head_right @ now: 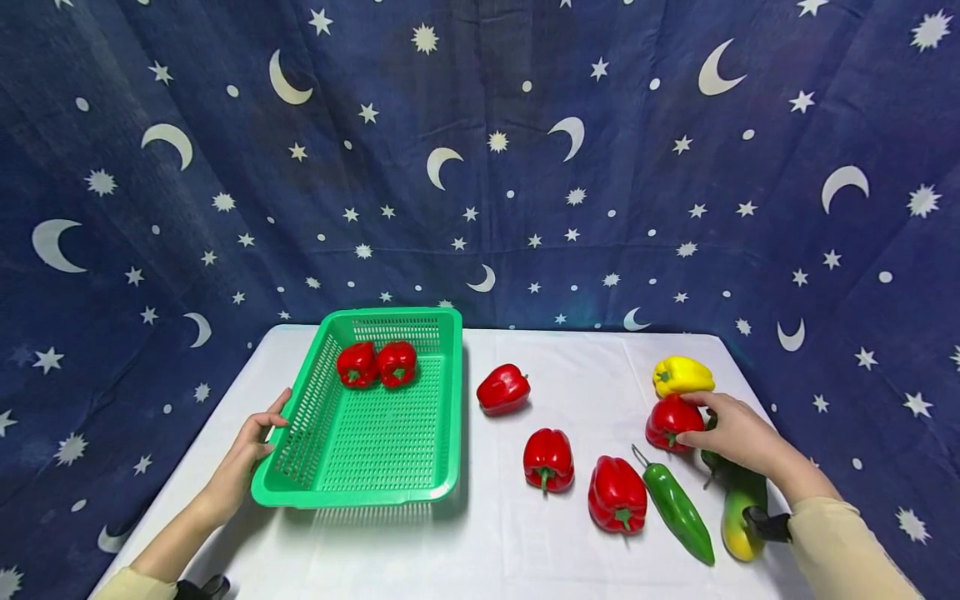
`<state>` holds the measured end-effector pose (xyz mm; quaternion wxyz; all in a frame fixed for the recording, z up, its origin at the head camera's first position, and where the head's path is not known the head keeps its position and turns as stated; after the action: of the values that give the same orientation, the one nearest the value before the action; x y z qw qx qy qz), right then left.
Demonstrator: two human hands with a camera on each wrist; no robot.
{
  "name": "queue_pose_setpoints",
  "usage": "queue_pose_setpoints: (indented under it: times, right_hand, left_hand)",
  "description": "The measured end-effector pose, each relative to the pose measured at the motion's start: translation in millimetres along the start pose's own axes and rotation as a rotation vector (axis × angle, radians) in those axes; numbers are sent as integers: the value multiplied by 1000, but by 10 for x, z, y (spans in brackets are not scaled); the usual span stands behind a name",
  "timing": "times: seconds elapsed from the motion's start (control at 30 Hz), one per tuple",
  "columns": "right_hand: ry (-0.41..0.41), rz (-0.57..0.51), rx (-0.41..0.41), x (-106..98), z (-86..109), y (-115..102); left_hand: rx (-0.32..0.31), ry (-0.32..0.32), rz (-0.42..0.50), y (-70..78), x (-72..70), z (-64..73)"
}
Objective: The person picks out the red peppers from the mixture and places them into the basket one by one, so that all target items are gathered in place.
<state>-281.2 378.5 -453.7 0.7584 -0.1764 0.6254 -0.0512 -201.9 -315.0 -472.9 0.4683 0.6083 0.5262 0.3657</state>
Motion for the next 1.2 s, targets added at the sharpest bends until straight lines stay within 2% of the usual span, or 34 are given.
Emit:
queue_pose_setpoints:
  times: [0.3, 0.47, 0.73, 0.87, 1.2]
  right_hand:
    - [27, -19, -104, 74, -117, -367]
    - [-4, -46, -111, 141, -209, -482]
    - [-60, -119, -99, 224, -282, -502]
    - [-108, -161, -82, 254, -265, -513]
    - [-154, -262, -65, 299, -222, -484]
  left_hand:
    - [-4, 11, -13, 10, -5, 3]
    - [-6, 10, -11, 9, -8, 0]
    - [-6, 9, -4, 12, -7, -4]
    - [-5, 8, 2, 8, -8, 0]
    - [-7, 3, 5, 31, 16, -7]
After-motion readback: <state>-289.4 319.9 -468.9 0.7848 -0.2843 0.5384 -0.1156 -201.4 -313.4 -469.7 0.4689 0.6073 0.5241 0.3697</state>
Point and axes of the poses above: each hand's wrist, its own z-axis away from the middle knuckle, its own x-axis out of the palm, y = z × x, the point moved 6 cm from there along -z, towards the middle knuckle, and after that the axes turned 10 degrees about z, right-handed, at the moved point
